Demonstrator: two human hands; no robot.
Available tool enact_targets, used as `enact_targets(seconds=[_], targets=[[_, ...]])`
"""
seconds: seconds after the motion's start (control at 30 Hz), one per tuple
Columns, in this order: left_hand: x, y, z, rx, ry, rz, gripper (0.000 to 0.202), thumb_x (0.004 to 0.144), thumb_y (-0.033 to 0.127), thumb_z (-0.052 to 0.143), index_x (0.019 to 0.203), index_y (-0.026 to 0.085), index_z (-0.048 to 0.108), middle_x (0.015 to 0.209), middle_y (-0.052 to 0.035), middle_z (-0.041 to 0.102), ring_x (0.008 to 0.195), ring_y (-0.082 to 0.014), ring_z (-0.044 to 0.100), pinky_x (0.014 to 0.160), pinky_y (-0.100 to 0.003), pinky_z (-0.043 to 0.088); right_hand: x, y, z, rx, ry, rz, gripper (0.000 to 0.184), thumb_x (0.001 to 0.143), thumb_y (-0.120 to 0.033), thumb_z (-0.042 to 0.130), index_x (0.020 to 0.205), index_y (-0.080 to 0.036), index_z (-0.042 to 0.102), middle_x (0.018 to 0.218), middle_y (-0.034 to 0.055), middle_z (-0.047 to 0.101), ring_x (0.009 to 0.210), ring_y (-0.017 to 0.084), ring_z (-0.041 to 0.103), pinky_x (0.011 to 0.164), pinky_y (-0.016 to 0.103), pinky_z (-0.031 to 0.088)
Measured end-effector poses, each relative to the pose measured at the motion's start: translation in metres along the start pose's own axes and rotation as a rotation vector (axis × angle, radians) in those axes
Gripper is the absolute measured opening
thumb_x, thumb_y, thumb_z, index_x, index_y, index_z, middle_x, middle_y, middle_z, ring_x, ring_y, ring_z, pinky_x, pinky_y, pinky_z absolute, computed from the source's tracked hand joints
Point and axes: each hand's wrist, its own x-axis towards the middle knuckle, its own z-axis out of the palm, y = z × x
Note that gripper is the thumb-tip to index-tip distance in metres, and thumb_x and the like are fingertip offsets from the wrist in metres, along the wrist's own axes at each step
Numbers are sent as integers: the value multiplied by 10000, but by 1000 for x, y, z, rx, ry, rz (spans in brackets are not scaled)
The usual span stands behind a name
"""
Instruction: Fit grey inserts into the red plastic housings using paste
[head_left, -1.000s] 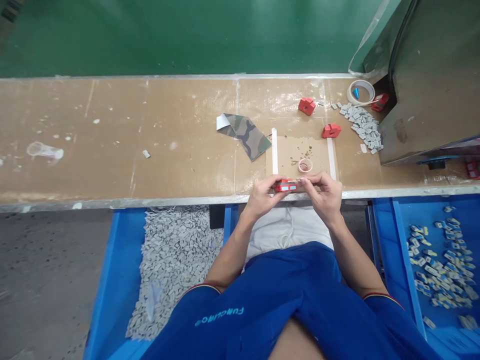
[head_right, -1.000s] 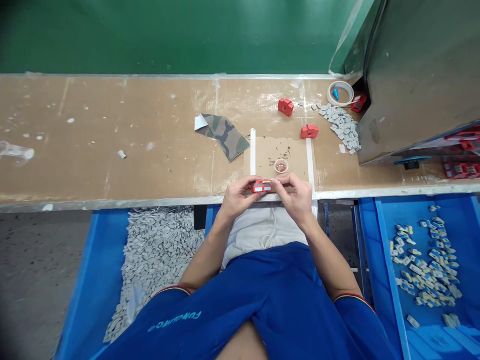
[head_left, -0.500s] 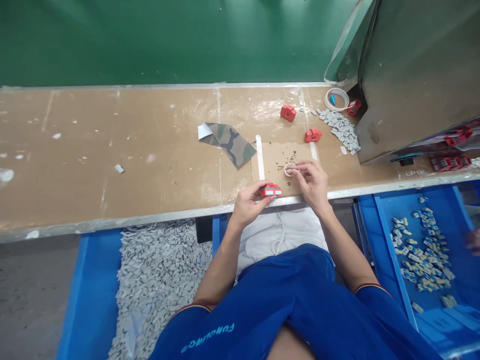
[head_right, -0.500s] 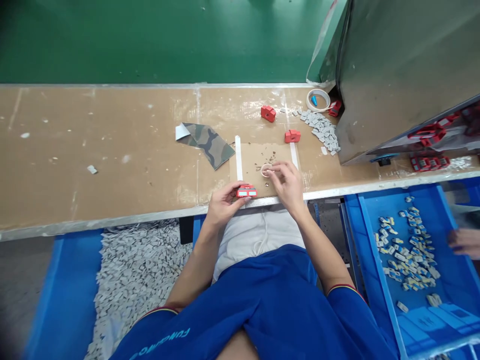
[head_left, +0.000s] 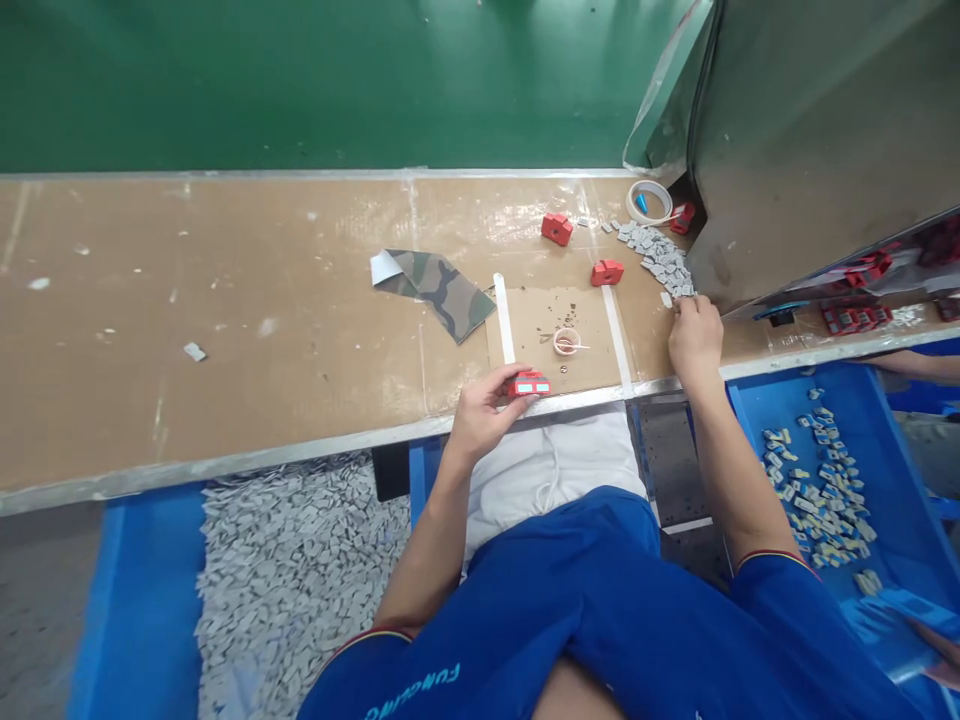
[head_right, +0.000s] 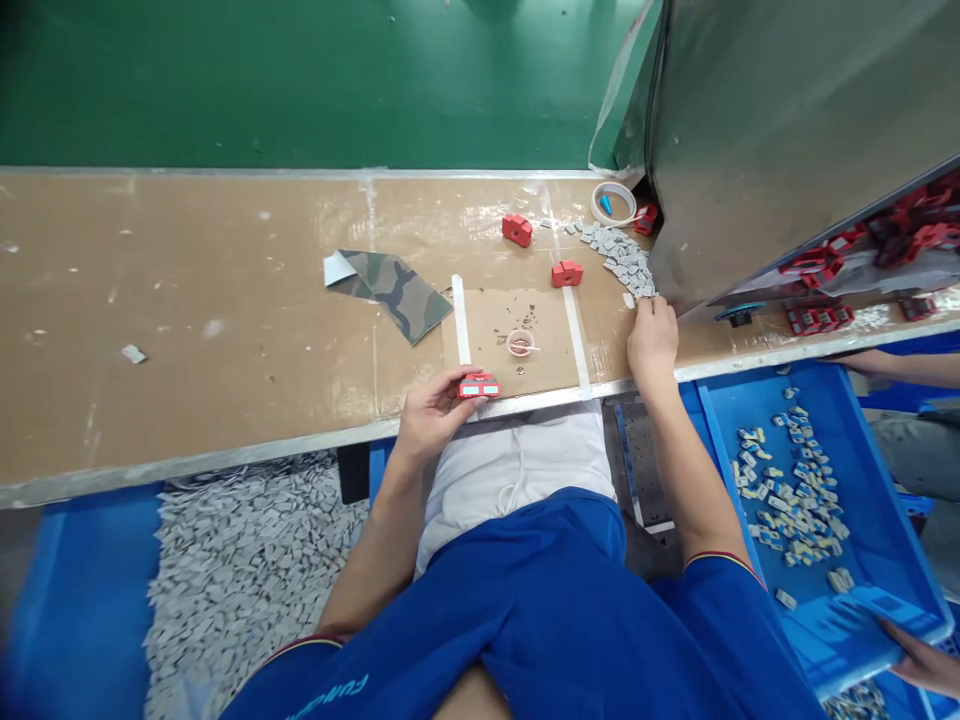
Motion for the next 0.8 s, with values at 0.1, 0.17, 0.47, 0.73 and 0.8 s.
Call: enact_targets(seconds=[0.1, 0.17, 0.47, 0.73, 0.8], targets=[[0, 0, 1, 4, 4, 12, 463, 846, 430, 847, 1217, 167, 757, 1170, -130, 825, 1041, -252, 810, 942, -346, 659, 4, 6, -3, -4, -42, -117, 340, 973, -140, 434, 1080, -112, 755, 1082, 198, 694, 943, 299, 585, 860, 412, 465], [0, 0, 1, 4, 3, 13, 469, 844, 436, 847, 1219, 169, 757, 1171, -130, 824, 1038, -254, 810, 932, -349, 662, 7, 9, -4, 15, -50, -181, 274, 976, -199, 500, 1019, -144, 765, 1026, 157, 695, 918, 282, 584, 822, 380, 457], [1, 2, 0, 3, -1, 11, 479, 835, 417, 849, 1241, 172, 779, 1199, -134, 821, 1061, -261, 805, 968, -370, 651, 26, 1, 1, -41, 10, -331, 335, 1032, -204, 420, 941, -147, 738, 963, 173, 684, 937, 292, 596, 861, 398, 471], [3, 4, -4, -112, -55, 17, 503, 841, 321, 833, 1320, 185, 761, 1200, -123, 828, 1088, -249, 801, 982, -358, 639, 28, -11, -18, 248, 81, -270, 194, 942, -228, 558, 862, -196, 732, 916, 118, 705, 853, 264, 621, 793, 386, 499], [4, 3, -5, -185, -77, 20, 488, 853, 287, 816, 1326, 188, 750, 1195, -124, 830, 1077, -241, 808, 967, -348, 645, 7, -28, -33, 433, 141, -238, 182, 950, -242, 584, 925, -209, 762, 914, 94, 729, 833, 243, 650, 784, 379, 523]])
